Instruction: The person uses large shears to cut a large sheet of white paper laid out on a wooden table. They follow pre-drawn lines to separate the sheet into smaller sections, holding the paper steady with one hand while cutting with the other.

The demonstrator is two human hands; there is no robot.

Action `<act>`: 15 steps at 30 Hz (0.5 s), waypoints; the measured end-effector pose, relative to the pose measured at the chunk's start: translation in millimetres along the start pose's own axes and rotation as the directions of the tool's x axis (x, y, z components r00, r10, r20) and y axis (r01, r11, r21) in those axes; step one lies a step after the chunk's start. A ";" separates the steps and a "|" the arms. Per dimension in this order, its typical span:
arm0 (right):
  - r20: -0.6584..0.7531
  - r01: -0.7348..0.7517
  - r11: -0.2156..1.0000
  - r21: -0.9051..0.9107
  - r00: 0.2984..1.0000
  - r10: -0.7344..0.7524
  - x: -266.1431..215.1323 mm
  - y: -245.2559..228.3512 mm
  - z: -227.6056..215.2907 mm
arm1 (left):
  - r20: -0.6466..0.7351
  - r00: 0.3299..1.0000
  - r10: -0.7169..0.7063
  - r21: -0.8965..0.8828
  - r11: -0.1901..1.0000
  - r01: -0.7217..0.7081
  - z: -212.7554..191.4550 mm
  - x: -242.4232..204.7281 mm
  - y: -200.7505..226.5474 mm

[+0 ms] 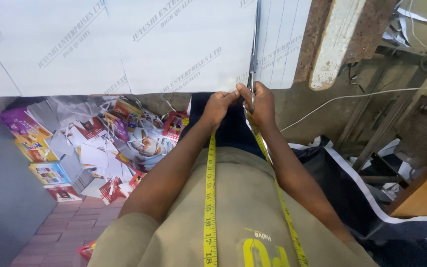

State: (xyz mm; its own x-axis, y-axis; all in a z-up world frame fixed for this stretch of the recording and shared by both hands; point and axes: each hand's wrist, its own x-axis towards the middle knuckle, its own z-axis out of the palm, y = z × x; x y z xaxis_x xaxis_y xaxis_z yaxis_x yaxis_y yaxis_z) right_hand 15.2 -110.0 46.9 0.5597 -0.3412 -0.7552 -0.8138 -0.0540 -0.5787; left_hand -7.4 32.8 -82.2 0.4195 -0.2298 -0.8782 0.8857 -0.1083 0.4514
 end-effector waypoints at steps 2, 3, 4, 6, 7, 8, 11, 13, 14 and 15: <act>0.005 0.019 0.999 -0.040 1.000 -0.019 3.0 5.1 -0.7 | 0.017 1.000 -0.016 0.013 1.000 0.015 -2.5 6.1 -8.3; 0.004 0.022 0.999 -0.040 1.000 -0.022 4.2 4.6 -1.2 | 0.018 1.000 -0.013 0.012 1.000 0.013 -4.6 7.7 -12.8; 0.009 0.024 0.999 -0.021 1.000 -0.024 5.5 4.1 -1.7 | 0.017 1.000 -0.022 0.023 0.999 0.021 -6.6 9.4 -17.3; 0.016 0.028 1.000 -0.001 0.999 -0.028 8.8 -2.8 -2.9 | 0.013 1.000 -0.028 0.035 0.999 0.028 -5.5 -0.5 -4.0; 0.018 0.025 1.000 -0.001 1.000 -0.025 9.5 -8.2 -4.9 | 0.011 0.999 -0.032 0.016 0.999 0.032 -0.8 -13.1 12.4; 0.021 0.023 1.000 -0.001 1.000 -0.023 10.2 -13.4 -6.8 | 0.010 0.999 -0.036 -0.003 0.999 0.036 3.9 -25.7 28.8; 0.032 0.073 0.997 -0.029 0.997 -0.073 26.6 -22.7 -7.9 | 0.024 0.999 -0.043 0.051 0.998 0.042 0.5 -25.1 27.8; 0.031 0.073 0.997 -0.021 0.997 -0.072 30.7 -16.7 -6.8 | 0.026 0.999 -0.043 0.031 0.999 0.043 3.0 -31.9 35.7; 0.030 0.072 0.997 -0.013 0.997 -0.072 33.1 -13.6 -6.4 | 0.029 0.999 -0.044 0.012 0.999 0.044 4.3 -34.9 39.8; 0.031 0.073 0.997 -0.014 0.997 -0.072 34.5 -12.1 -6.0 | 0.028 0.999 -0.044 0.011 0.999 0.043 4.7 -32.8 38.0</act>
State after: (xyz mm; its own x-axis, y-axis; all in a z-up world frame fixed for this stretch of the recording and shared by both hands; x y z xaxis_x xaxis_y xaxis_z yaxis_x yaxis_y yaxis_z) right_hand 43.4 -126.8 29.7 0.6217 -0.3071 -0.7205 -0.7730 -0.0919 -0.6278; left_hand 11.6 31.7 -35.5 0.3747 -0.2520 -0.8923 0.9009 -0.1284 0.4145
